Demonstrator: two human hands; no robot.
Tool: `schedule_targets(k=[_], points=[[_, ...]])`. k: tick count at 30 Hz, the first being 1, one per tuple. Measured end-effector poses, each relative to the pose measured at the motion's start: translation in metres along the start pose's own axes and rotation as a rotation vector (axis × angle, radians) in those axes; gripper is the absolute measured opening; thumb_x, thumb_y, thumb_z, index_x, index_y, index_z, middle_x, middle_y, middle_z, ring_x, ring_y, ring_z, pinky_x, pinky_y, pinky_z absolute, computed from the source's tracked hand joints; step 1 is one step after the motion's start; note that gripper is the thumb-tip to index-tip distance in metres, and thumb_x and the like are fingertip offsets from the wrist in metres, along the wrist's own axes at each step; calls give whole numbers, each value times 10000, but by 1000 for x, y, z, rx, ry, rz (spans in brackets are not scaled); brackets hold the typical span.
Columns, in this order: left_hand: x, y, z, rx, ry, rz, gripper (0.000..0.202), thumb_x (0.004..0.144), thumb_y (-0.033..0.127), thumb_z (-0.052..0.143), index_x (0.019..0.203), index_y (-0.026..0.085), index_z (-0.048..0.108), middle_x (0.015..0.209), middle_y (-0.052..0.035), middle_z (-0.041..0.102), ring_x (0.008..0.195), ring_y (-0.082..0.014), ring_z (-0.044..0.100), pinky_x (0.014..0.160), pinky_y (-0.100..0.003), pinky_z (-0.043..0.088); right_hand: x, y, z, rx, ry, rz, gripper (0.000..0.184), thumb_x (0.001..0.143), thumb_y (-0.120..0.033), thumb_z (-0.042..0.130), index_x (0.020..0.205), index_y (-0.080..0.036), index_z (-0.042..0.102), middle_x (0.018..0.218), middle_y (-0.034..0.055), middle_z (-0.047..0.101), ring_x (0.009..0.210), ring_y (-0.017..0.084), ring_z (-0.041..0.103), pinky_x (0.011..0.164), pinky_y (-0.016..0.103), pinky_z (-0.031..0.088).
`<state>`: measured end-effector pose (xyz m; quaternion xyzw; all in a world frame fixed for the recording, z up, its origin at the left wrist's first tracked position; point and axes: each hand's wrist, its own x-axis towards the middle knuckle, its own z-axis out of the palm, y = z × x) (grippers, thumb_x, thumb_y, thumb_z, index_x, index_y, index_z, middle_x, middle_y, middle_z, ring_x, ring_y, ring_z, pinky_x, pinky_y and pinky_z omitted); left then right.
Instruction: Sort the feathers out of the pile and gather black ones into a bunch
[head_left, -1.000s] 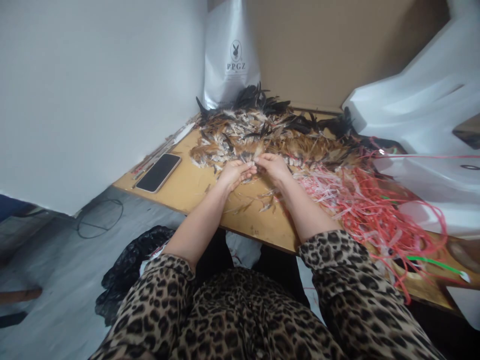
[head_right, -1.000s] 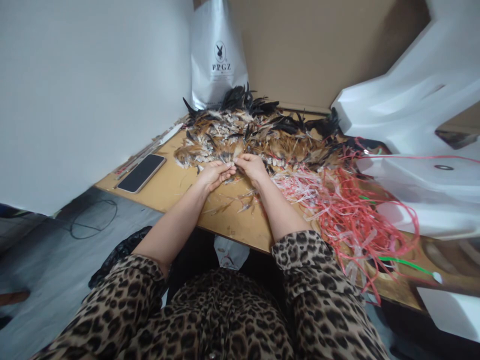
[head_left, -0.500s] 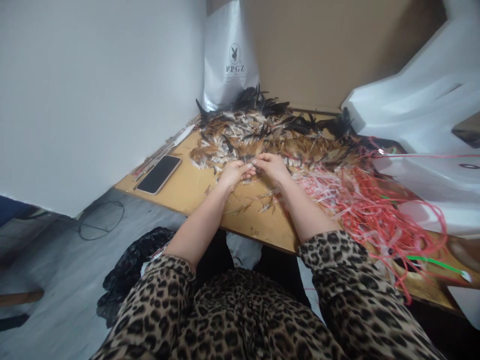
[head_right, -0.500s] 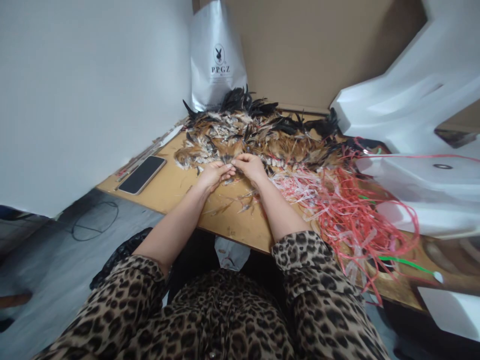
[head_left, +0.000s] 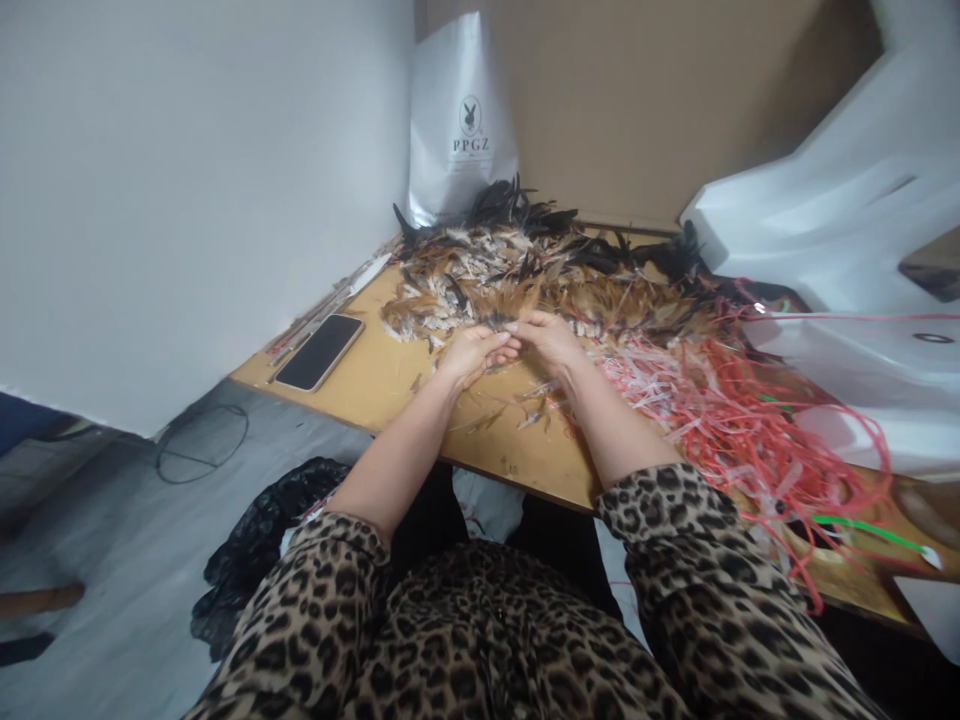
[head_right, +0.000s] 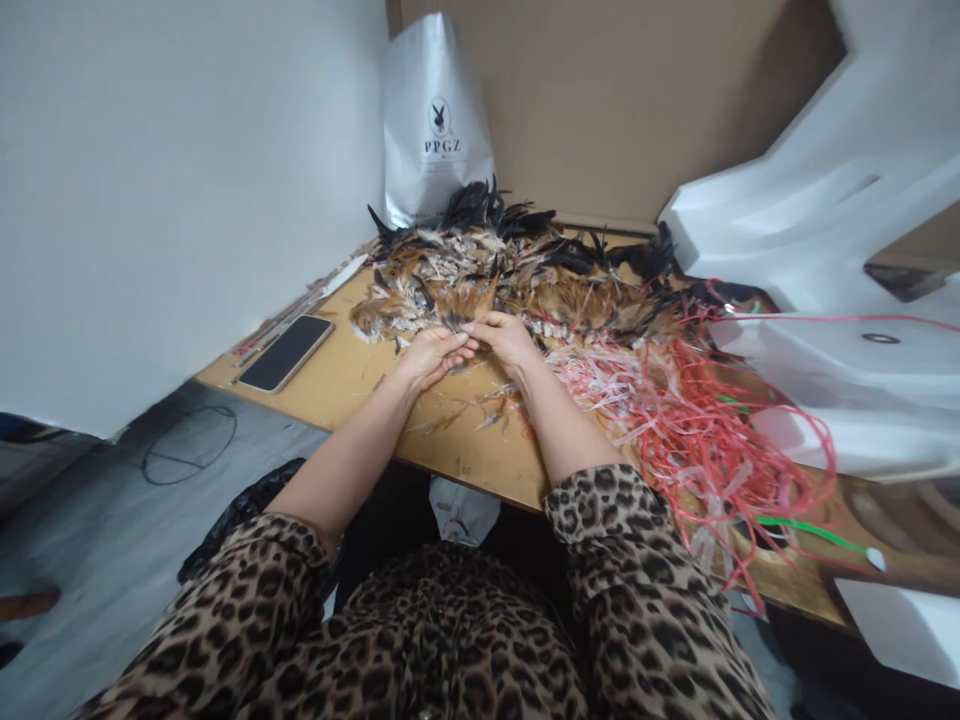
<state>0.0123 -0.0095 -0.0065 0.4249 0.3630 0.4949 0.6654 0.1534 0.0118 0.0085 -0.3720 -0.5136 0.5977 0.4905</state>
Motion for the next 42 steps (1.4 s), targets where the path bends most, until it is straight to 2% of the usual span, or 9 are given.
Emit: schedule_targets(k=[8, 16, 21, 25, 29, 33, 35, 38, 42], points=[[1, 1, 4, 214, 116, 74, 188, 718, 263, 648, 679, 80, 635, 594, -62, 650, 486, -75, 573, 519, -189, 439, 0, 1, 1, -148, 74, -63, 278, 502, -377, 761, 620, -159, 637, 580, -22, 606, 528, 88, 499, 557, 235, 396], [0, 3, 6, 152, 59, 55, 215, 695, 291, 671, 695, 79, 635, 723, -99, 686, 539, -93, 612, 534, -196, 452, 2, 5, 2, -47, 81, -53, 274, 487, -367, 775, 617, -166, 642, 601, -23, 620, 542, 93, 521, 576, 241, 428], [2, -1, 3, 132, 35, 34, 241, 685, 318, 676, 688, 81, 631, 650, -75, 670, 523, -84, 603, 522, -180, 440, 1, 4, 3, -31, 91, -47, 293, 475, -363, 782, 635, -163, 640, 613, -22, 622, 552, 91, 525, 594, 241, 429], [5, -2, 0, 131, 45, 35, 257, 683, 333, 674, 702, 81, 630, 641, -75, 667, 535, -94, 609, 523, -185, 440, 1, 6, 3, -98, 61, -97, 277, 551, -384, 743, 674, -163, 629, 643, -16, 620, 570, 96, 532, 596, 242, 433], [7, -1, -3, -3, 118, 59, 267, 630, 333, 716, 665, 94, 601, 685, -77, 677, 598, -106, 625, 583, -202, 464, 3, 9, 3, -266, 61, -255, 350, 596, -366, 720, 872, -178, 617, 794, 13, 638, 676, 127, 578, 669, 276, 472], [8, 2, -4, -77, 100, 112, 270, 612, 340, 725, 670, 94, 629, 789, -90, 690, 690, -119, 634, 675, -227, 475, 3, 10, -2, -600, 56, -518, 438, 665, -363, 674, 1055, -197, 565, 922, 53, 632, 772, 162, 590, 751, 323, 474], [8, 2, -3, -29, 111, 152, 271, 608, 353, 721, 657, 98, 646, 775, -86, 691, 697, -131, 631, 691, -246, 473, 1, 7, -4, -820, 59, -636, 375, 713, -363, 630, 1042, -197, 566, 938, 68, 626, 804, 181, 577, 753, 328, 456], [10, -1, -2, 132, 188, 220, 255, 583, 356, 728, 597, 111, 658, 666, -54, 677, 627, -129, 604, 673, -261, 466, -2, 3, -7, -1087, 95, -727, 218, 769, -352, 566, 892, -174, 583, 819, 72, 614, 761, 191, 545, 698, 308, 411], [10, -3, -1, 242, 191, 263, 230, 603, 354, 708, 602, 126, 678, 624, -32, 666, 611, -127, 587, 658, -260, 458, -4, 1, -7, -1234, 141, -783, 191, 813, -343, 506, 774, -166, 566, 717, 60, 590, 700, 180, 512, 674, 292, 355]])
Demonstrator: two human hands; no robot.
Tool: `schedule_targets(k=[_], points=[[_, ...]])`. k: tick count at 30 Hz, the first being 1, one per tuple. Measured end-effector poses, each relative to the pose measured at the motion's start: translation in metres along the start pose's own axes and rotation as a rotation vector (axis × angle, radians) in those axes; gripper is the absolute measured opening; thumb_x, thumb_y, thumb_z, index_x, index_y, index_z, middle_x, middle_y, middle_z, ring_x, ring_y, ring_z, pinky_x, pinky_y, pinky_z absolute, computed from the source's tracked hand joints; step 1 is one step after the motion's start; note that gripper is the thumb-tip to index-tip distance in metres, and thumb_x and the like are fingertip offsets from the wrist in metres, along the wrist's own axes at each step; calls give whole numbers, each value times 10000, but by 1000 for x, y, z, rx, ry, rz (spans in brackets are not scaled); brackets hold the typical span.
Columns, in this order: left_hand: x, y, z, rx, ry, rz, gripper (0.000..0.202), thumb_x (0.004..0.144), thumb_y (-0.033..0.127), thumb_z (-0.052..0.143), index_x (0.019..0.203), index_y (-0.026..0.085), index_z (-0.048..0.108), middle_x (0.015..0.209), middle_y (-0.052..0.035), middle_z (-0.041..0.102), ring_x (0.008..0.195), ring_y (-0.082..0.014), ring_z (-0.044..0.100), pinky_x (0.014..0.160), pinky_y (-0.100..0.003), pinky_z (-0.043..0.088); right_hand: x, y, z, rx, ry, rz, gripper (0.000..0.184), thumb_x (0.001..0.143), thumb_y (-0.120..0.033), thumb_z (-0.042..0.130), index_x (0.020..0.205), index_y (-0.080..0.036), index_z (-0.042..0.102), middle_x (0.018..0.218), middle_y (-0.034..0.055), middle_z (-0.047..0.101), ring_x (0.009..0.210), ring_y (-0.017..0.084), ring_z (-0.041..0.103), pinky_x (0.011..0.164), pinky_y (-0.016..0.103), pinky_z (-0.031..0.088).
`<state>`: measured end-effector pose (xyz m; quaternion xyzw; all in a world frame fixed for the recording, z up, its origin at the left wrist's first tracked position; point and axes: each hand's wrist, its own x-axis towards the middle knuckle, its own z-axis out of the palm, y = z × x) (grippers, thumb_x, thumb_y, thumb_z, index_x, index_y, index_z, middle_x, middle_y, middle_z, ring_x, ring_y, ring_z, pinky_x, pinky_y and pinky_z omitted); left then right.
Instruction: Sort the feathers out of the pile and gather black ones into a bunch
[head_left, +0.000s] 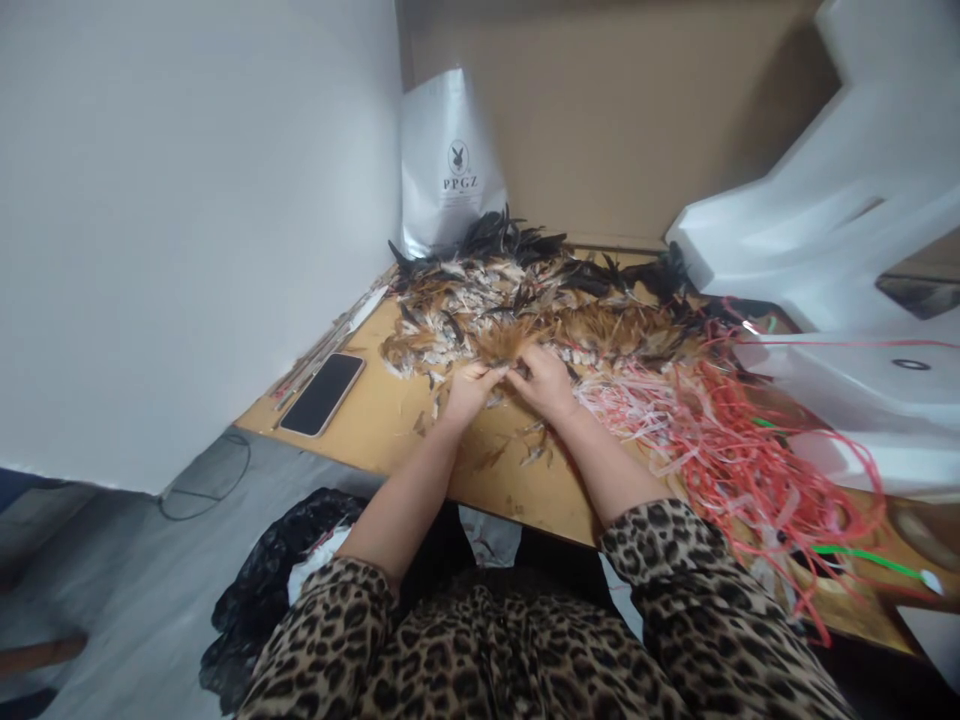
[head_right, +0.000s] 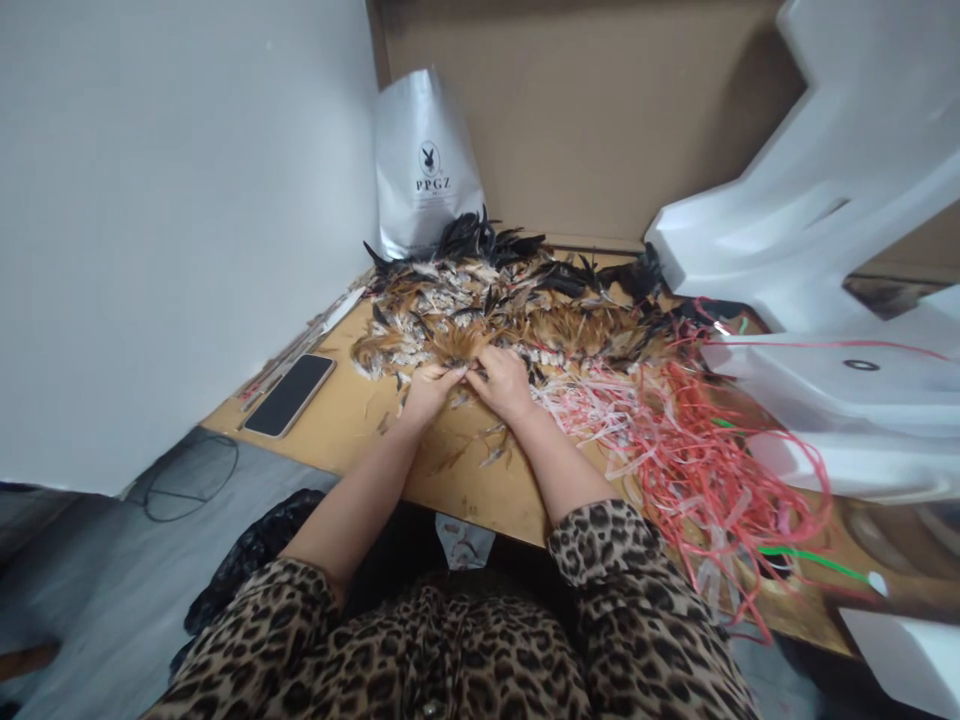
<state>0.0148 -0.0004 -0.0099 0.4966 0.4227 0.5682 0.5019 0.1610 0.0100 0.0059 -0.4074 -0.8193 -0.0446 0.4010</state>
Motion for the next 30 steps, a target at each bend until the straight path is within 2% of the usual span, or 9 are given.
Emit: schedule_targets(k=[9, 13, 18, 22, 30], points=[[-3, 4, -1, 65, 23, -5, 272, 587, 380, 706, 570, 112, 665, 566, -27, 640, 529, -104, 529, 539, -225, 414, -2, 3, 5, -30, 74, -37, 211, 837, -336, 484, 731, -176, 574, 672, 49, 597, 675, 163, 511, 682, 284, 342], [-2, 4, -1, 59, 50, -11, 263, 583, 363, 710, 549, 109, 651, 544, -16, 624, 506, -87, 504, 527, -216, 398, -1, 2, 4, -29, 46, -34, 217, 841, -355, 482, 765, -177, 580, 683, 48, 602, 692, 167, 524, 685, 284, 341], [-1, 2, 1, -97, 33, -68, 268, 578, 367, 722, 579, 112, 638, 581, -16, 638, 549, -89, 546, 614, -232, 446, 1, -1, 1, -29, -29, -45, 239, 848, -378, 469, 822, -174, 590, 742, 63, 627, 750, 179, 543, 718, 298, 335], [-2, 3, 4, -274, -28, -164, 298, 555, 385, 741, 629, 119, 631, 685, -38, 673, 668, -131, 617, 731, -289, 482, 1, -1, 0, -12, -43, -44, 247, 852, -369, 468, 919, -169, 597, 784, 72, 646, 779, 187, 554, 738, 311, 336], [-5, 6, 2, -374, -74, -246, 308, 550, 365, 757, 638, 108, 612, 771, -82, 690, 810, -181, 647, 801, -324, 480, 0, -2, -2, 82, -66, 19, 218, 823, -367, 513, 874, -189, 628, 774, 56, 646, 774, 180, 562, 765, 322, 357]])
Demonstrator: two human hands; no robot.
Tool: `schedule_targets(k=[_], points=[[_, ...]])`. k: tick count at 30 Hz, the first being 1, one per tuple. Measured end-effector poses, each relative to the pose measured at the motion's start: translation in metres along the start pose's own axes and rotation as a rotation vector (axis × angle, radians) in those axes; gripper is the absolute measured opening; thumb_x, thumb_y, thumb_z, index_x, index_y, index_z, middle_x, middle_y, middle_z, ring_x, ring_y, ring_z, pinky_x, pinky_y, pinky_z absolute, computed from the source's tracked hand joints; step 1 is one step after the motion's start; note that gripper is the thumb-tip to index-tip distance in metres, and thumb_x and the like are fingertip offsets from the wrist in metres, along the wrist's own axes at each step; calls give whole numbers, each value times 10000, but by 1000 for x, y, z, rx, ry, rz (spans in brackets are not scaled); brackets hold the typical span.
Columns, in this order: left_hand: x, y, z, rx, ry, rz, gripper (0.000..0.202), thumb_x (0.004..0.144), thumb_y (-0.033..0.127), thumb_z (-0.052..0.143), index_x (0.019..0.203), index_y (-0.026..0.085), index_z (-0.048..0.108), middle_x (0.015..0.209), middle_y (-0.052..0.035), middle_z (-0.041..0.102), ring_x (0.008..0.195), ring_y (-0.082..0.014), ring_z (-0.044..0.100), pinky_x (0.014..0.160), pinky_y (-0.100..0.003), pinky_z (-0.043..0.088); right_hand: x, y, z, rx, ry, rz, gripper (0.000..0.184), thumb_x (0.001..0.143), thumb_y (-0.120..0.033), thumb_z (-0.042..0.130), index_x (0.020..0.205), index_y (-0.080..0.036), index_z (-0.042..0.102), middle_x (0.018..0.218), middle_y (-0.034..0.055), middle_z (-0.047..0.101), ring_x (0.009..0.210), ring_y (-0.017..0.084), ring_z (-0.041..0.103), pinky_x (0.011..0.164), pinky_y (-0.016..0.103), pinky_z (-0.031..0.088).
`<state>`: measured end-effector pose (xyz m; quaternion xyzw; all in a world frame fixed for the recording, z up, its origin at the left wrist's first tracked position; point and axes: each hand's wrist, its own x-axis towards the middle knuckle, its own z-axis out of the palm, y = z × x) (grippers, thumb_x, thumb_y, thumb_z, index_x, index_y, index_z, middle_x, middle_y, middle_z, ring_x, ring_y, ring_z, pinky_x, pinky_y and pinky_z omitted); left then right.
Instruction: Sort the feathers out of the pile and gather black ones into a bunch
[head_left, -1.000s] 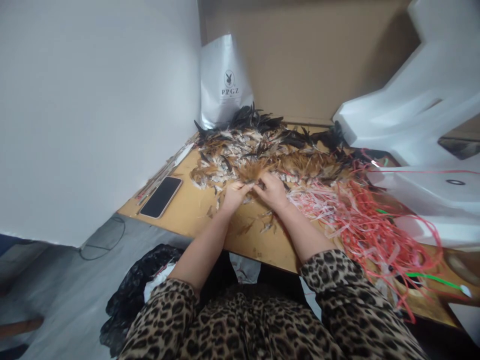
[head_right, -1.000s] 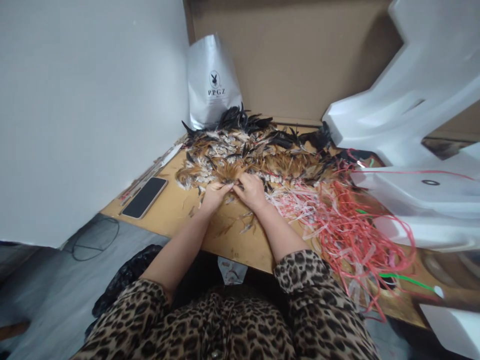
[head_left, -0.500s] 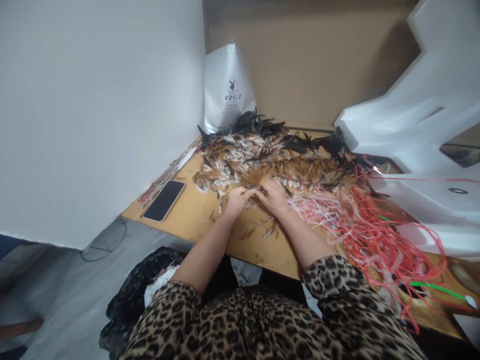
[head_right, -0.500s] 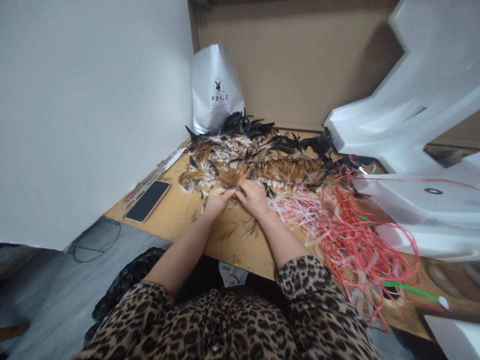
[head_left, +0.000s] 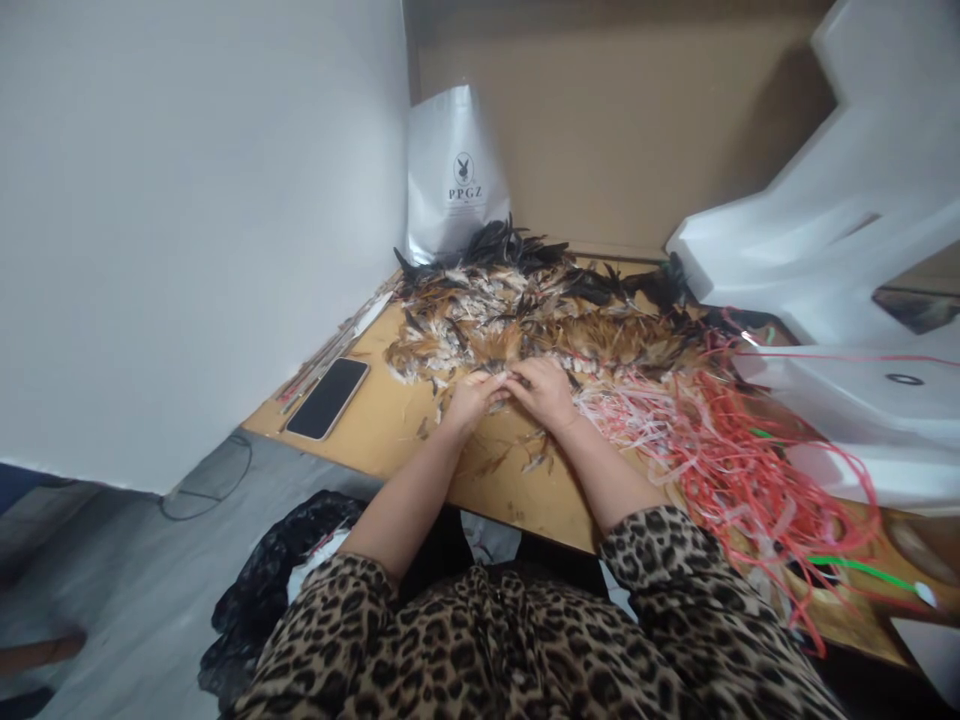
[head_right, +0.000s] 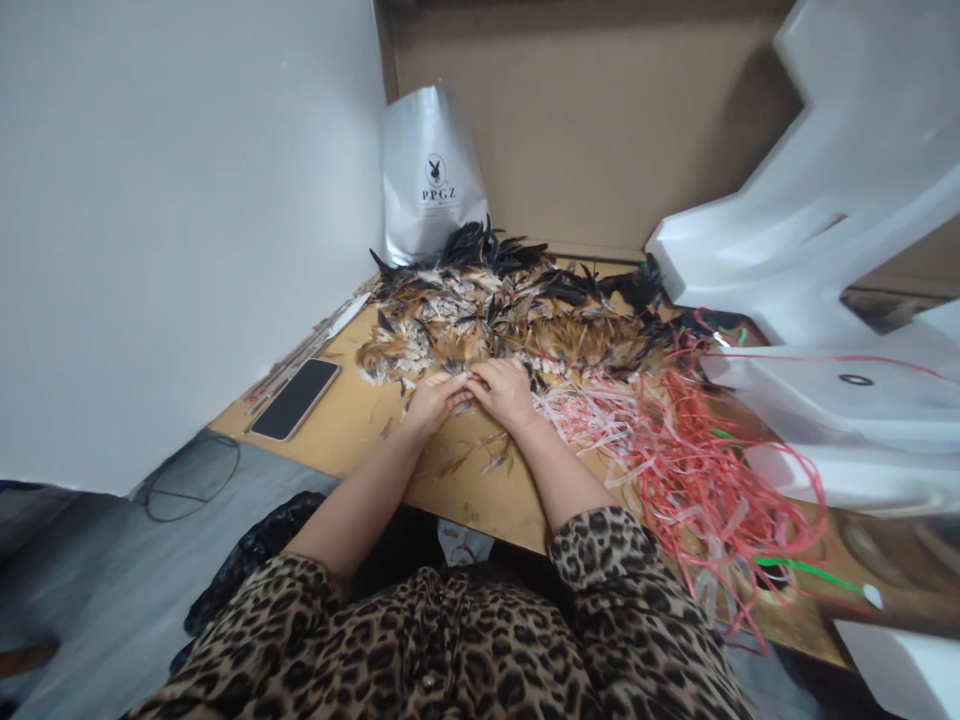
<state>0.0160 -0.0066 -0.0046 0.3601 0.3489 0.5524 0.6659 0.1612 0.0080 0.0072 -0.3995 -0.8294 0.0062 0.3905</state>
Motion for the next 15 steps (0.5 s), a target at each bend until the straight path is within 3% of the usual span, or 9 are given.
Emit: schedule_targets(k=[4, 7, 11, 15], points=[[3, -1, -2, 45, 60, 46, 319, 546, 379, 754, 643, 106, 622, 744, -86, 690, 768, -179, 651, 773, -319, 487, 6, -1, -4, 288, -16, 71, 200, 800, -327, 539, 912, -192, 635, 877, 60, 644, 829, 162, 573, 767, 301, 412], [5, -3, -3, 134, 81, 64, 320, 541, 385, 751, 616, 103, 620, 674, -72, 680, 664, -157, 644, 712, -302, 495, 10, 0, -6, 503, -24, 186, 187, 759, -344, 585, 812, -179, 655, 844, 51, 639, 793, 151, 576, 746, 294, 436], [5, -4, -3, 273, -32, 30, 330, 574, 406, 724, 635, 94, 636, 664, -82, 677, 589, -132, 622, 643, -278, 492, 10, 7, -5, 690, -82, 315, 238, 696, -403, 642, 673, -167, 656, 718, 24, 620, 701, 137, 560, 702, 287, 439], [2, -2, -4, 277, -99, -14, 336, 593, 409, 714, 670, 87, 653, 661, -94, 672, 573, -116, 609, 595, -242, 468, 8, 11, -5, 756, -122, 403, 281, 661, -431, 663, 606, -156, 639, 665, 10, 597, 654, 121, 532, 670, 269, 431]])
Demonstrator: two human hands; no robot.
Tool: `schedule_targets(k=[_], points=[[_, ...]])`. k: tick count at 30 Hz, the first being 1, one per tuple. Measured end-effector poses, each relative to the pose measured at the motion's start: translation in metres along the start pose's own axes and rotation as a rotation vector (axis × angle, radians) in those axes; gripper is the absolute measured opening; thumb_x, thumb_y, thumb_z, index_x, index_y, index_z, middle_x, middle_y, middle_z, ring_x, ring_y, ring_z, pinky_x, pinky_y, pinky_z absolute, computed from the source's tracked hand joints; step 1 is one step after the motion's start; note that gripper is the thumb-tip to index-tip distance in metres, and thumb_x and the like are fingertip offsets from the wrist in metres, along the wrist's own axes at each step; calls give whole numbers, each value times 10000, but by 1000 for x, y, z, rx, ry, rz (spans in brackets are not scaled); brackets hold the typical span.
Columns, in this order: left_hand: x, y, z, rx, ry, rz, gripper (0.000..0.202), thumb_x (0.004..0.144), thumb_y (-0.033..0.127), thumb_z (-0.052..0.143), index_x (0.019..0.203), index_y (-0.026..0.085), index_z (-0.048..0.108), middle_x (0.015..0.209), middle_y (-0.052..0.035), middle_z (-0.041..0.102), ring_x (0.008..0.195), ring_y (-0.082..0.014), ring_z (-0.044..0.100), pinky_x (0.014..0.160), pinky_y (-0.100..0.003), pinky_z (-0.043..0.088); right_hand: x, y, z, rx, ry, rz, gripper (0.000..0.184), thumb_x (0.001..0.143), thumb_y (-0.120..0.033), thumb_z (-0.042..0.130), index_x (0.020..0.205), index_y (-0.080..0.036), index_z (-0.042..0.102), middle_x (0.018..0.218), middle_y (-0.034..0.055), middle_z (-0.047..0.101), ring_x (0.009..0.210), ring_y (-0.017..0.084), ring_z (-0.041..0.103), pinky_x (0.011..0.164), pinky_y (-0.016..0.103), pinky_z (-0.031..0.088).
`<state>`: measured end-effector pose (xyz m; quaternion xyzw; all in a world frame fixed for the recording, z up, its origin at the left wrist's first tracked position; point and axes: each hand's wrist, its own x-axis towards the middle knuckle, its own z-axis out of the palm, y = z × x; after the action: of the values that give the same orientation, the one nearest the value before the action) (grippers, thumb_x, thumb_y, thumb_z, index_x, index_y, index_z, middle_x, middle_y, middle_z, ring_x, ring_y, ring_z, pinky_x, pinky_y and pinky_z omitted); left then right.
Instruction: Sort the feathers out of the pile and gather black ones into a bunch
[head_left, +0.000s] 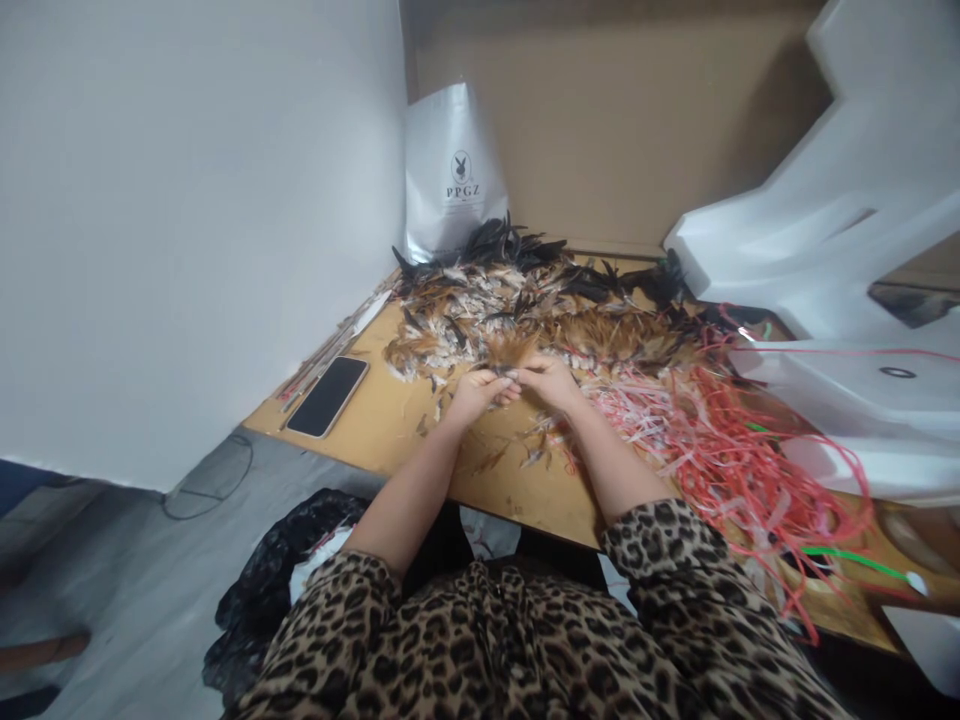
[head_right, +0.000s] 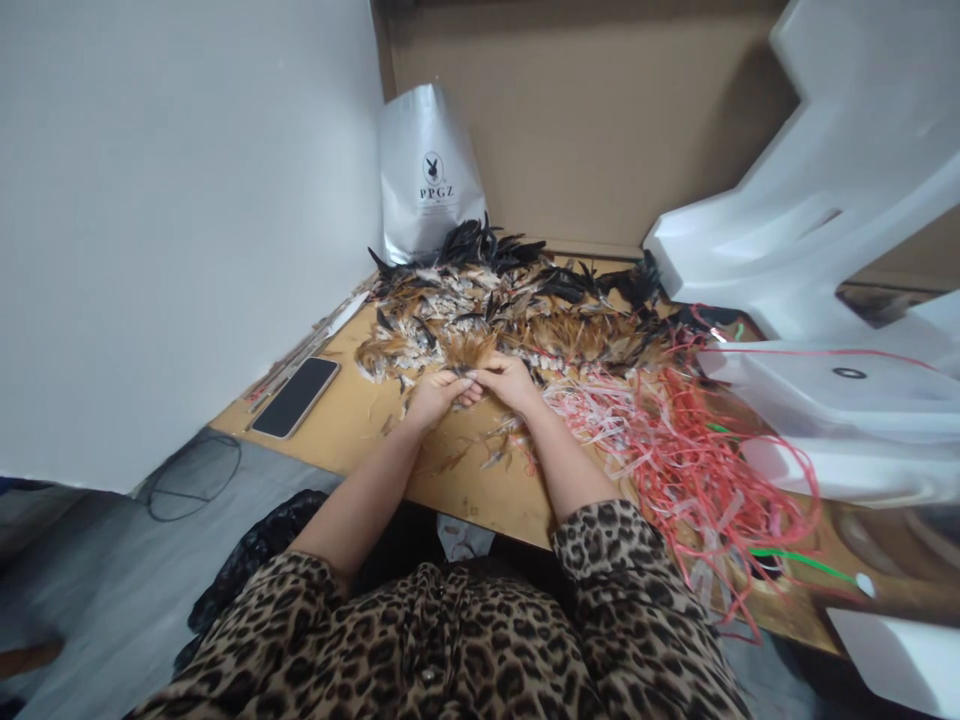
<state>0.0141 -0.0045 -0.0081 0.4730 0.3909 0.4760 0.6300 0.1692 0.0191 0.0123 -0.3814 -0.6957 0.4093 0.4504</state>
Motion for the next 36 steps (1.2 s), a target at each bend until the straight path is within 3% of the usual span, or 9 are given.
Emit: schedule_targets(k=[5, 8, 18, 24, 30, 36], points=[[-2, 0, -3, -4, -49, -68, 318, 622, 398, 697, 676, 87, 658, 626, -81, 655, 499, -76, 555, 531, -208, 424, -3, -3, -2, 96, -89, 59, 294, 657, -437, 664, 618, -147, 631, 635, 2, 588, 624, 113, 526, 642, 258, 432], [0, -2, -4, 52, -26, -36, 299, 642, 386, 677, 666, 89, 653, 592, -65, 640, 468, -71, 533, 501, -206, 403, -3, -7, 1, 154, -110, 69, 292, 650, -432, 670, 630, -144, 627, 613, -2, 587, 593, 110, 530, 632, 264, 440], [3, -7, -1, 86, 15, 35, 243, 649, 347, 660, 672, 106, 649, 584, -53, 645, 472, -80, 540, 519, -211, 426, -2, -5, 14, 31, 81, 2, 289, 633, -415, 688, 568, -154, 585, 606, 5, 567, 590, 106, 497, 592, 248, 424], [4, -7, -4, 94, 23, 29, 270, 655, 378, 657, 657, 108, 649, 555, -41, 632, 457, -74, 527, 502, -204, 409, 0, -4, 14, 36, 38, 97, 287, 644, -429, 664, 610, -150, 603, 549, -14, 563, 510, 95, 476, 548, 246, 407], [3, -4, -4, -28, 83, 22, 299, 641, 376, 688, 736, 95, 646, 672, -58, 662, 507, -62, 547, 507, -184, 397, -4, -25, -21, -163, 44, 68, 197, 661, -324, 642, 732, -143, 674, 723, 35, 666, 638, 129, 567, 632, 250, 436], [2, -2, -4, -110, 116, 27, 300, 653, 352, 690, 807, 100, 633, 756, -65, 671, 551, -54, 559, 530, -178, 405, -26, -34, -62, -516, -239, 119, 156, 683, -276, 586, 680, -148, 677, 653, 8, 660, 593, 119, 557, 586, 225, 407]])
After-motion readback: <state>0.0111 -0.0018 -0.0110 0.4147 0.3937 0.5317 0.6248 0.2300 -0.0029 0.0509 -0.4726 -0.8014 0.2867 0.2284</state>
